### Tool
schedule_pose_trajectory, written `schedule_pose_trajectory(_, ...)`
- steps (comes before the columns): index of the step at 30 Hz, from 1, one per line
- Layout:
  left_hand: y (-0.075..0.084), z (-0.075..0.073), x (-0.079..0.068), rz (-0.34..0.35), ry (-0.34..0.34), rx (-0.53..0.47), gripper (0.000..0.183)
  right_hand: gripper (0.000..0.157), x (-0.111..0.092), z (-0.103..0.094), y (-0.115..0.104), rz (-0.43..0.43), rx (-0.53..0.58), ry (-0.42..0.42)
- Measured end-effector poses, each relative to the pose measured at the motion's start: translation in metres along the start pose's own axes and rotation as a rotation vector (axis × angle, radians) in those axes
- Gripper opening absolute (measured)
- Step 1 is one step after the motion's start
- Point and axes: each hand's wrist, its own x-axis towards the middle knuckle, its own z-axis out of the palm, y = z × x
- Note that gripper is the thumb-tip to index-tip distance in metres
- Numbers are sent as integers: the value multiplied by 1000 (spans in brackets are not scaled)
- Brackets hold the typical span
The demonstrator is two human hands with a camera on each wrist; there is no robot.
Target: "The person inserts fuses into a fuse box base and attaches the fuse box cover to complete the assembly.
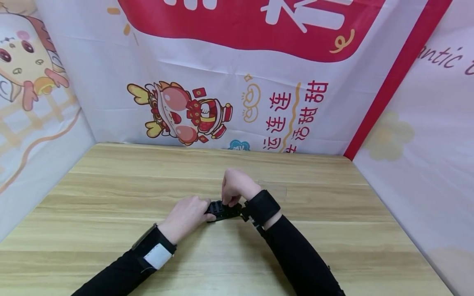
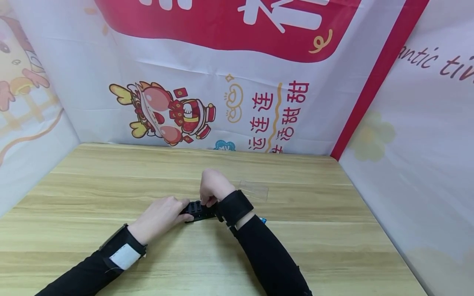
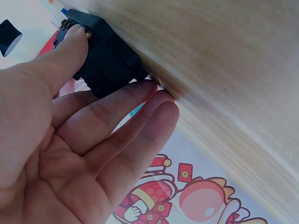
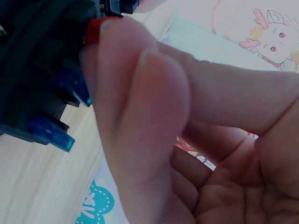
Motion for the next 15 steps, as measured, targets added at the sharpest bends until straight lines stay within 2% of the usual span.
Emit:
schedule_pose_trajectory(6,1,0,0,1,2,-1,30,12,3,-1,-5,44,-29,-14)
schedule_pose_trajectory(15,2,-2,-1,-2,13,2,32,11,3,1,-8,64,-59,-1)
